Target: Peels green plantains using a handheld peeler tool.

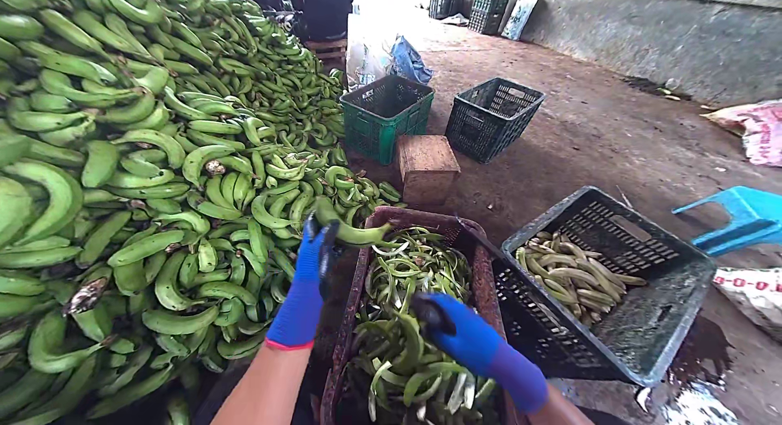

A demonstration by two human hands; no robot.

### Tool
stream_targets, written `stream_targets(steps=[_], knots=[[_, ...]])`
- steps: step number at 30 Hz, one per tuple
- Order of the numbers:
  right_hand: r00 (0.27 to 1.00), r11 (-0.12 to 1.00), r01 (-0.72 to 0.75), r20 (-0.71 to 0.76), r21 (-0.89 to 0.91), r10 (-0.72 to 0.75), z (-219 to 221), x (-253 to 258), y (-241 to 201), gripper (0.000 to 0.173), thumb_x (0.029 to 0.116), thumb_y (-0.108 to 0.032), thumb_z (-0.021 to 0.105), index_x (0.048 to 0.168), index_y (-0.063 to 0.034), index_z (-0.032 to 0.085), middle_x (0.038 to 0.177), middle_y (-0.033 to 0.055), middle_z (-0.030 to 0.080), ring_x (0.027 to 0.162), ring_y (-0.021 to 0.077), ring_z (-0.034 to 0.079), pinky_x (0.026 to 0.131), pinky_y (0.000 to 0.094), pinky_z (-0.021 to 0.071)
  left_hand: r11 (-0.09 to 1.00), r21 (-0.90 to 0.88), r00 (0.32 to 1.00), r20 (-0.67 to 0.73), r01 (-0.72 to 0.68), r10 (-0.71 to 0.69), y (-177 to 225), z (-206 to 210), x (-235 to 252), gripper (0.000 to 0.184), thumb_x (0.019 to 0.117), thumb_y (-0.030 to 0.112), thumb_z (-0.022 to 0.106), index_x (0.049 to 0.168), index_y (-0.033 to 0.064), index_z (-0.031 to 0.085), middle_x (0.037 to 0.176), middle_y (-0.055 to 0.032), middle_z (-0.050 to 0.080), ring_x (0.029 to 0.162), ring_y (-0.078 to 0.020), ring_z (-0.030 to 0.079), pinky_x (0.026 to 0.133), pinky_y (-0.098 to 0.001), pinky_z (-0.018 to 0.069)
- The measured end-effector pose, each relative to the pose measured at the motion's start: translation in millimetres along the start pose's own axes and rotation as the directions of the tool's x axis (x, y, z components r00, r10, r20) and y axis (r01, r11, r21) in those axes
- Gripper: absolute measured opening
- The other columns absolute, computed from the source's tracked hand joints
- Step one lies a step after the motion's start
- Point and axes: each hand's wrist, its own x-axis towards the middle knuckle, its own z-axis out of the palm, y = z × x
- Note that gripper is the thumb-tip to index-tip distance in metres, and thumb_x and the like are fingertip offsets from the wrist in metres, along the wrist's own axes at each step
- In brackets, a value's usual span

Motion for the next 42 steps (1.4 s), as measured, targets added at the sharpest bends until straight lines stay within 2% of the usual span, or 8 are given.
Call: stream_targets(steps=[3,10,14,18,24,32,38,42], knots=[[0.954,0.998,-0.057,-0.294,0.023,0.061,-7.8,10.9,-3.0,0.055,0.0966,-0.024,0.063,0.147,-0.0042,0.052,0.126,0.0195,0.068,0.117,0.0313,0.066,0.103,0.0515,0.0497,0.94,0.239,0.959,0.206,-0.242,0.195,1.2,22.9,-41.9,0.063,0.0963,0.008,0.062,0.152,-0.003,0.036,0.144,-0.022,0.053,0.128,-0.0183,0.057,0.107,-0.0317,0.0453],[0.823,0.995,0.094,-0.561,-0.019,-0.088,-10.8,-4.0,-5.1,0.046,0.0949,-0.022,0.062,0.133,0.0044,0.062,0.111,0.0155,0.073,0.099,0.0173,0.071,0.091,0.0337,0.0567,0.779,0.354,0.837,0.399,-0.517,0.374,-6.1,35.9,-58.0,0.064,0.087,0.023,0.076,0.142,-0.0008,0.053,0.131,-0.0186,0.062,0.114,-0.0175,0.064,0.098,-0.0319,0.0531],[0.916,0.917,-0.378,0.089,-0.13,0.39,-18.0,16.2,16.0,0.05,0.1109,-0.037,0.04,0.15,-0.0063,0.047,0.132,0.0254,0.063,0.124,0.0399,0.061,0.107,0.059,0.0432,0.912,0.147,0.845,0.454,-0.383,0.281,2.3,29.6,-52.3,0.063,0.0887,0.015,0.07,0.145,-0.0015,0.047,0.131,-0.0094,0.062,0.111,-0.0041,0.062,0.096,-0.0219,0.0513],[0.978,0.999,-0.002,-0.21,0.038,0.01,-20.9,3.8,30.4,0.049,0.1038,-0.029,0.047,0.149,-0.0112,0.053,0.141,0.0134,0.061,0.128,0.0223,0.06,0.11,0.0428,0.0465,0.992,0.013,0.883,0.459,-0.123,0.104,0.7,27.1,-36.0,0.052,0.1,0.023,0.056,0.149,0.0118,0.045,0.122,-0.0006,0.065,0.096,-0.0039,0.065,0.082,-0.0216,0.0551],[0.735,0.807,0.415,-0.368,-0.42,-0.569,-10.9,0.4,35.6,0.047,0.0906,-0.045,0.062,0.121,-0.011,0.074,0.113,0.0217,0.071,0.1,0.0331,0.071,0.084,0.0467,0.0584,0.999,0.046,0.886,0.463,0.007,-0.028,-1.1,40.0,-41.7,0.041,0.1105,0.031,0.034,0.142,0.0163,0.055,0.11,-0.0014,0.068,0.088,-0.0071,0.066,0.077,-0.0234,0.0561],[0.73,0.951,-0.131,-0.676,-0.281,-0.1,-61.2,9.6,27.8,0.051,0.0954,-0.015,0.066,0.145,-0.0083,0.057,0.125,0.0302,0.061,0.106,0.0495,0.064,0.083,0.0684,0.0512,0.994,0.058,0.835,0.54,0.089,-0.106,0.3,45.4,-71.6,0.041,0.11,0.027,0.032,0.138,0.0084,0.056,0.103,-0.0018,0.068,0.085,-0.0046,0.066,0.077,-0.0203,0.0563],[0.874,0.924,0.347,-0.303,-0.158,-0.38,-28.5,-2.6,33.6,0.052,0.0904,-0.033,0.063,0.138,-0.0114,0.065,0.122,0.017,0.068,0.107,0.0302,0.068,0.09,0.0522,0.0558,1.0,-0.001,0.898,0.44,0.012,-0.01,-10.2,32.9,-45.4,0.039,0.1098,0.026,0.034,0.142,0.0132,0.053,0.113,0.0001,0.067,0.094,-0.0041,0.066,0.081,-0.0217,0.0563],[0.843,0.91,0.252,-0.387,-0.33,-0.374,-24.1,13.3,27.4,0.046,0.0891,-0.024,0.071,0.135,-0.0151,0.068,0.117,0.0203,0.069,0.103,0.0394,0.068,0.086,0.0595,0.0552,0.997,0.073,0.923,0.385,-0.019,-0.01,-1.3,46.1,-72.9,0.039,0.1089,0.017,0.033,0.141,0.0079,0.053,0.117,-0.0008,0.066,0.099,-0.0016,0.063,0.088,-0.0198,0.0529]])
